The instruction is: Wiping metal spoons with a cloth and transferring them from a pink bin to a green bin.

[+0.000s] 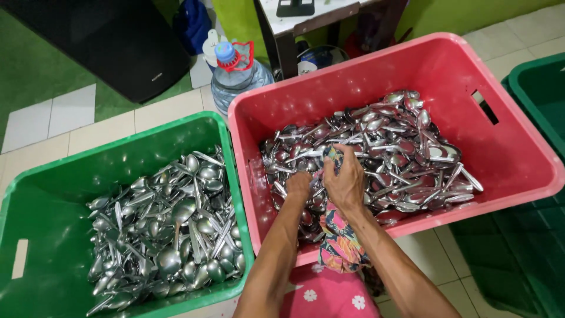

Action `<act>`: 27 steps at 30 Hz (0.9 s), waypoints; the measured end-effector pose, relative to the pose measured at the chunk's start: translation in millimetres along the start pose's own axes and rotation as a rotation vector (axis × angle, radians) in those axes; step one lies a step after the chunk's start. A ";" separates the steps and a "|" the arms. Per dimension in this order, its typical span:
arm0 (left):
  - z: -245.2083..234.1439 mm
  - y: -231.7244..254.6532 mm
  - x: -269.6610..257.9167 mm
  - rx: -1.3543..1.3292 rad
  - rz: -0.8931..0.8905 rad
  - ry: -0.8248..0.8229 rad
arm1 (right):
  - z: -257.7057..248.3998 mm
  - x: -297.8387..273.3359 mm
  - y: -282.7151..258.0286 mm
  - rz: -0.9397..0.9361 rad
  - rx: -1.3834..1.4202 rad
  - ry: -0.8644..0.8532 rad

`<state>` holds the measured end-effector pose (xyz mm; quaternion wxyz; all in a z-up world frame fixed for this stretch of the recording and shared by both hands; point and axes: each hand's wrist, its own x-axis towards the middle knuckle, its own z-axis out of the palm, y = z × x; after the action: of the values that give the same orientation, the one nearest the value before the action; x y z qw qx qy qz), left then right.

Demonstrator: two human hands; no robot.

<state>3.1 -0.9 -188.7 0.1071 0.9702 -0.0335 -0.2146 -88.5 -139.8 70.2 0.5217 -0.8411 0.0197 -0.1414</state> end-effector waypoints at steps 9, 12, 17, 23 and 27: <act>-77.3 26.1 -77.1 0.432 -0.102 0.348 | -5.3 -2.0 -7.9 -0.043 -0.021 0.044; -179.3 43.9 -184.3 -0.024 -0.079 0.224 | -1.6 -0.7 4.2 -0.076 -0.068 0.077; -149.2 9.8 -189.9 -0.674 -0.026 0.295 | -3.7 7.8 26.6 -0.191 -0.085 0.081; -165.4 36.3 -241.7 -0.965 0.141 0.444 | 16.8 6.8 38.5 -0.563 -0.238 -0.098; -140.8 39.3 -234.6 -0.931 0.206 0.465 | 19.2 16.2 56.0 -0.637 -0.400 -0.130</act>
<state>-150.4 14.1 40.7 0.5518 0.8335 -0.0051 0.0256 -61.5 -151.4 16.3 0.2773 -0.8975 -0.2487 -0.2363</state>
